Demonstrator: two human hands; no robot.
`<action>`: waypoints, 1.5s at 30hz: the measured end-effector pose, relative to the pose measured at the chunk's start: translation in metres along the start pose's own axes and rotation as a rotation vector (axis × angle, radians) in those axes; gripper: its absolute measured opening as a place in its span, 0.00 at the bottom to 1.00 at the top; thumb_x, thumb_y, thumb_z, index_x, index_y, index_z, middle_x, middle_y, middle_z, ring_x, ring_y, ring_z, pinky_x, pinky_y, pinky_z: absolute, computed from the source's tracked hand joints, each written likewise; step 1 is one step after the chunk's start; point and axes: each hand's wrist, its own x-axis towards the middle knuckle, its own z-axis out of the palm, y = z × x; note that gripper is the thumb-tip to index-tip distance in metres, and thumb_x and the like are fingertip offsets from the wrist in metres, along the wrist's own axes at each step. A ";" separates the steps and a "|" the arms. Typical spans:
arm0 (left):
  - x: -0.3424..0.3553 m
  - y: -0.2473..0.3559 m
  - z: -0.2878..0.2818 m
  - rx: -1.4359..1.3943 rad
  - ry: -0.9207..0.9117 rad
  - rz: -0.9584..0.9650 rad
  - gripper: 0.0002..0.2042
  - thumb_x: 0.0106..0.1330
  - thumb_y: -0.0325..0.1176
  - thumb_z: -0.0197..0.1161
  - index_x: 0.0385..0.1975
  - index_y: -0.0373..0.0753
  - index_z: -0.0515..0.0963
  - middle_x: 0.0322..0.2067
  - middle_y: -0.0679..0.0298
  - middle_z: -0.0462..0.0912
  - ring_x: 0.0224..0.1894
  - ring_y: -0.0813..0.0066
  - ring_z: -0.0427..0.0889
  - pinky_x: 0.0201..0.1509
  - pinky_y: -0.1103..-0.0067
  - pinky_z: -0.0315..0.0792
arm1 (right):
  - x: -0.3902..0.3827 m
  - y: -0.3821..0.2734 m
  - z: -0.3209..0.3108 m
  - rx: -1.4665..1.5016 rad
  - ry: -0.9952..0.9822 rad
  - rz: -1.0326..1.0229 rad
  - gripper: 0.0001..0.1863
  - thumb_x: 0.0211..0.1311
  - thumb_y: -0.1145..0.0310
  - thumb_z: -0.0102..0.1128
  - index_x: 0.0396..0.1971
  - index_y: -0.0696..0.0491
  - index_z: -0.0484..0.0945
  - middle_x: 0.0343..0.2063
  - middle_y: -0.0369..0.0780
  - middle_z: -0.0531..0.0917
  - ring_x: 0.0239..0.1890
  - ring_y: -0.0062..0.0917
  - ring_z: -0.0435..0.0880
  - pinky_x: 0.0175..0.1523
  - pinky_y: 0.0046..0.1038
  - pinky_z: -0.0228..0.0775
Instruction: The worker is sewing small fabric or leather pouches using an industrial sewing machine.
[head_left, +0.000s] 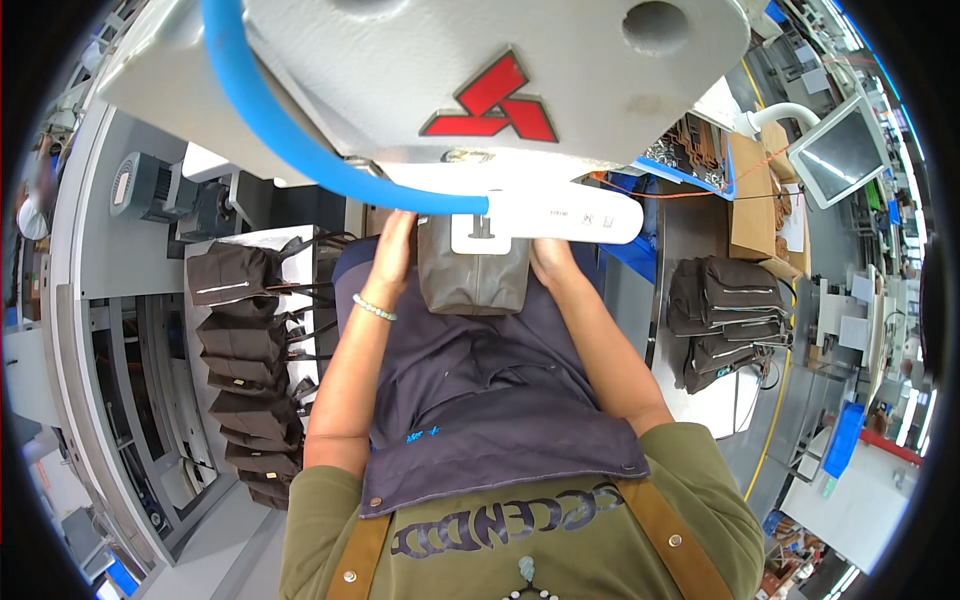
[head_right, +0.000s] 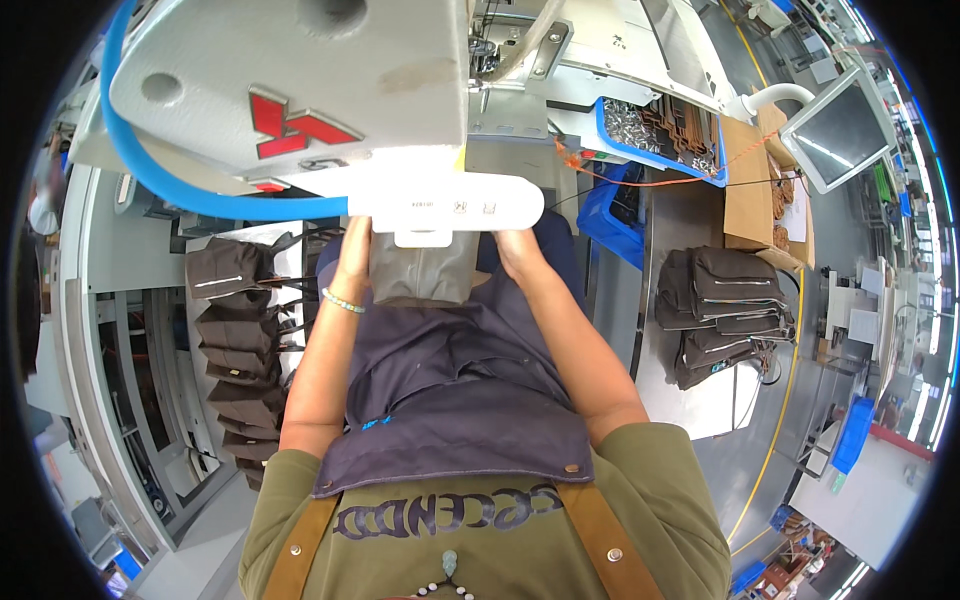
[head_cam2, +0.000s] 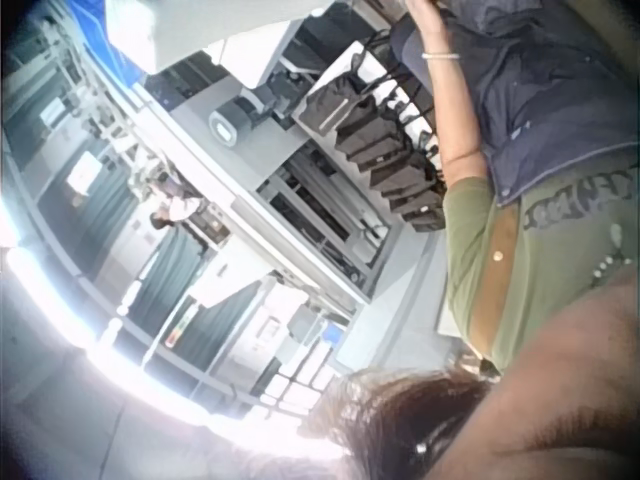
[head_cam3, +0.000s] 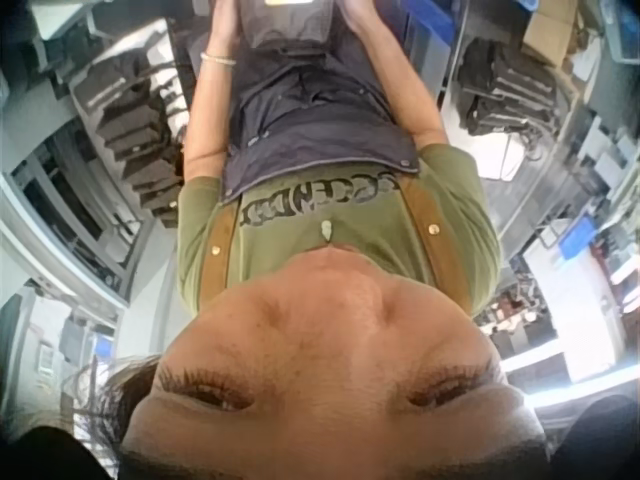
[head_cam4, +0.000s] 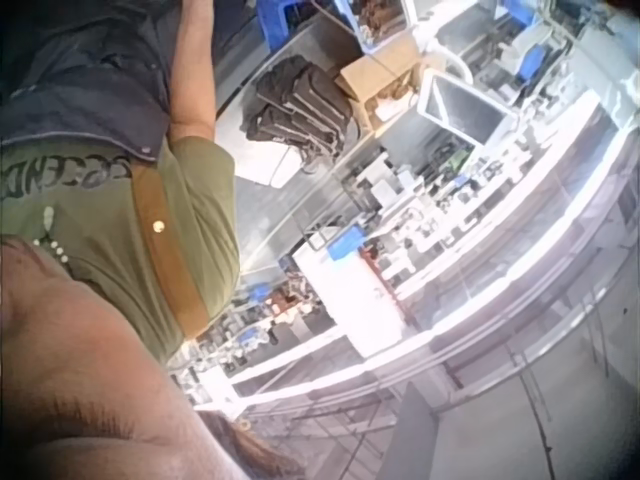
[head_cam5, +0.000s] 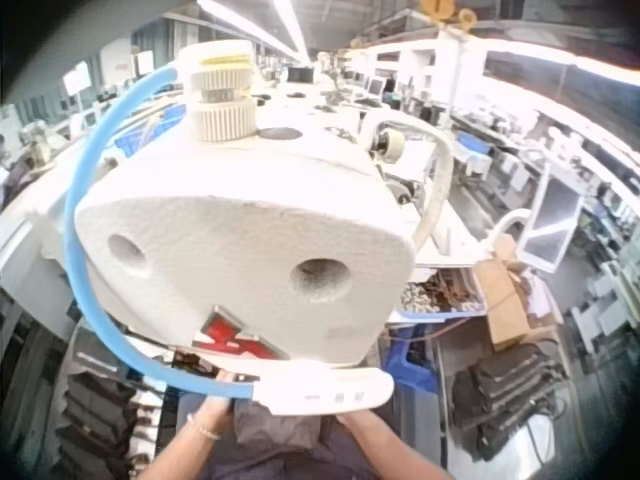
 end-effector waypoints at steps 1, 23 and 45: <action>-0.015 0.012 0.018 -0.032 0.023 -0.112 0.26 0.77 0.48 0.50 0.62 0.32 0.70 0.60 0.60 0.74 0.61 0.72 0.72 0.67 0.76 0.63 | 0.002 0.019 -0.012 -0.029 0.065 0.135 0.23 0.77 0.55 0.45 0.58 0.57 0.73 0.52 0.42 0.81 0.53 0.25 0.79 0.58 0.30 0.70; -0.150 0.140 0.027 0.024 -0.331 0.432 0.27 0.60 0.35 0.72 0.57 0.33 0.71 0.44 0.57 0.82 0.48 0.67 0.82 0.55 0.75 0.75 | -0.133 -0.152 0.071 0.558 -0.916 0.420 0.26 0.76 0.63 0.40 0.64 0.67 0.64 0.61 0.57 0.71 0.59 0.43 0.79 0.65 0.39 0.73; -0.118 0.148 0.037 0.811 0.241 0.955 0.25 0.46 0.36 0.76 0.36 0.36 0.66 0.33 0.50 0.72 0.38 0.45 0.75 0.40 0.61 0.70 | -0.185 -0.154 0.079 0.619 -0.721 0.345 0.33 0.64 0.75 0.45 0.68 0.71 0.51 0.70 0.61 0.56 0.74 0.52 0.52 0.75 0.44 0.57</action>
